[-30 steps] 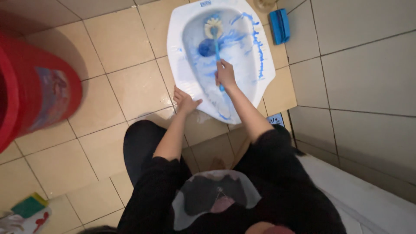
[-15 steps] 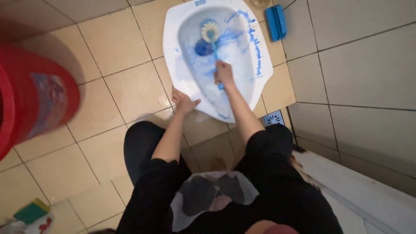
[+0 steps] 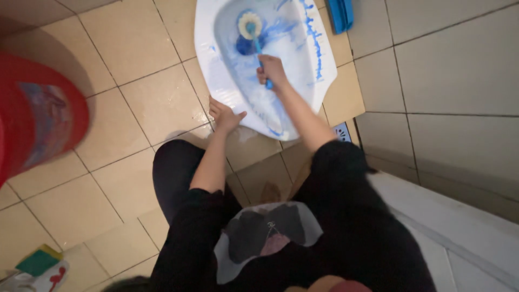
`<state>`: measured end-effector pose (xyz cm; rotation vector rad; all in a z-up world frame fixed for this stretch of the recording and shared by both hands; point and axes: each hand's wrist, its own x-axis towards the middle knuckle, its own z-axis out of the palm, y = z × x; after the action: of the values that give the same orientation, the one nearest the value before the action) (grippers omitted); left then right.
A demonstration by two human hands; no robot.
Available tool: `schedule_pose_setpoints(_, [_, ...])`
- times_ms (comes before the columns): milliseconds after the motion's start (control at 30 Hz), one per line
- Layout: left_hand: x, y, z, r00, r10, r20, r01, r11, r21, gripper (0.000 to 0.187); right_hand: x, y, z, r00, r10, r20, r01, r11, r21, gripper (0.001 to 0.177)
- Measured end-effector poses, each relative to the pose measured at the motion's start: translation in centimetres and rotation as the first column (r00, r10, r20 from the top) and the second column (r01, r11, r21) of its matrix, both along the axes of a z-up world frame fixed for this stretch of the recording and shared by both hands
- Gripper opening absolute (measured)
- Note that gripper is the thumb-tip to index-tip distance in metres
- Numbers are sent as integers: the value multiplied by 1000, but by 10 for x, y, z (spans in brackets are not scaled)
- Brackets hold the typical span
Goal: The person applies blue liquid cleaner to the toilet bowl, then scrubs the interior with a toilet brush. They later use a sponge and water from a pink scoop to wipe the exterior surfaces of the toilet.
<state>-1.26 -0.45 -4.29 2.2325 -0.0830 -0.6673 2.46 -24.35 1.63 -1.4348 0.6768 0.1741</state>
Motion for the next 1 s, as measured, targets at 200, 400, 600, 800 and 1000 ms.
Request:
schedule_pose_setpoints(200, [-2,-1,-7,995,-82,-57,87,992,87,152,-92,-20,-1,820,-570,-59,403,501,766,23])
schedule_pose_setpoints(400, [1,1,-17,989,-150,3,147,976,158,151,-165,43,104,847,-526,-79,530,823,203,30])
schedule_pose_setpoints(600, [1,3,-6,990,-124,-60,130,985,109,150,-138,7,96,976,-218,20,192,810,-553,54])
schedule_pose_setpoints(800, [-2,0,13,991,-22,-130,23,1000,2,152,-119,-8,122,920,-392,10,392,918,-65,53])
schedule_pose_setpoints(1000, [-3,0,-17,993,-108,-48,113,985,127,154,-128,-35,101,894,-447,18,446,890,-95,49])
